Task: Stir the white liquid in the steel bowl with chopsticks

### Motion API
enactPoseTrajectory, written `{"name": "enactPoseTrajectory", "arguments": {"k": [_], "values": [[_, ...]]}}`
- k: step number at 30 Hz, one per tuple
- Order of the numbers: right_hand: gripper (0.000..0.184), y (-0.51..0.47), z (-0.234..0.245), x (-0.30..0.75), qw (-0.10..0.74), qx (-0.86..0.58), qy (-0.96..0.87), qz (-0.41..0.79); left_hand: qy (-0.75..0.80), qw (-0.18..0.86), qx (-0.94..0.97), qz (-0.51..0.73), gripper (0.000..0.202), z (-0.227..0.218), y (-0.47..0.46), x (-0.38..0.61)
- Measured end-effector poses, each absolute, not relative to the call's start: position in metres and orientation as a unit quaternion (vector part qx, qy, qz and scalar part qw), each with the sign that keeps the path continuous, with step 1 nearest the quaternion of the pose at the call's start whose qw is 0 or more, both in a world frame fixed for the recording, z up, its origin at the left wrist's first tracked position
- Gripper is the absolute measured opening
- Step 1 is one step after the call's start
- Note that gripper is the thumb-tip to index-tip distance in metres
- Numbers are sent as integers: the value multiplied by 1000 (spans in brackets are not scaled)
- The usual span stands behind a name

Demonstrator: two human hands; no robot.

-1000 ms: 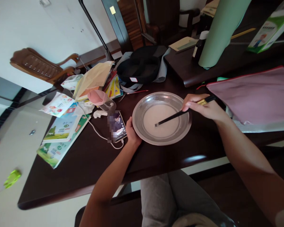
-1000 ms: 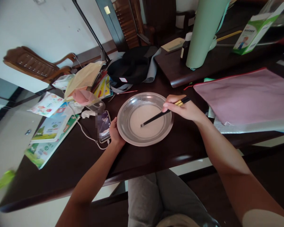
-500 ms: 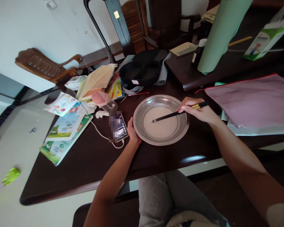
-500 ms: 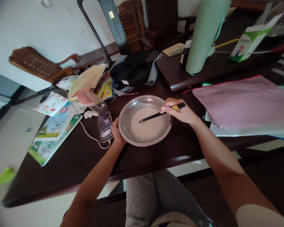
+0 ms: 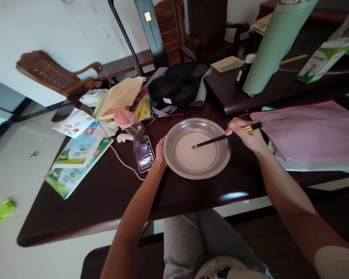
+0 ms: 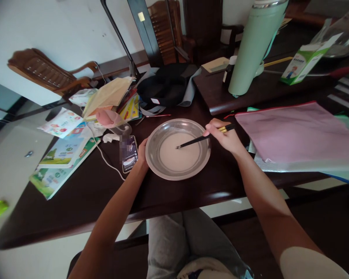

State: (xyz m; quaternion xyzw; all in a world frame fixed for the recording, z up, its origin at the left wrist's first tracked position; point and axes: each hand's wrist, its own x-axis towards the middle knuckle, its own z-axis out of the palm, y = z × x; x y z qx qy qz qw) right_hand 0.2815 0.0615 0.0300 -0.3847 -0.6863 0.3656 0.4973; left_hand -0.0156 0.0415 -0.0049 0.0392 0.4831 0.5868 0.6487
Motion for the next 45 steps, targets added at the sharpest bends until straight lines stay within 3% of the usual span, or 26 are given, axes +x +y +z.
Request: {"name": "enactPoseTrajectory", "arguments": {"k": [3,8,15,20,26,32,39,43,45], "values": [[49,62,29,286,509,-380,-669,386,485,650,41,583,14,-1,45,-14],[42,59,32,280,426,-340,-733,406,501,637,37,584,15,-5,43,-15],[44,63,28,290,512,-373,-676,377,502,635,52,585,12,-10,42,-16],[40,61,31,285,424,-349,-730,408,479,638,60,599,16,-11,42,-15],[42,64,26,290,515,-377,-677,366,469,647,67,597,16,-10,42,-16],[39,59,33,283,427,-349,-735,394,464,644,73,604,18,-9,41,-15],[46,64,29,291,522,-381,-670,365,474,648,77,591,15,-15,43,-17],[40,60,32,287,432,-348,-726,406,481,635,75,600,16,-15,43,-18],[36,59,33,285,426,-347,-738,392,483,636,73,598,18,-14,43,-18]]}}
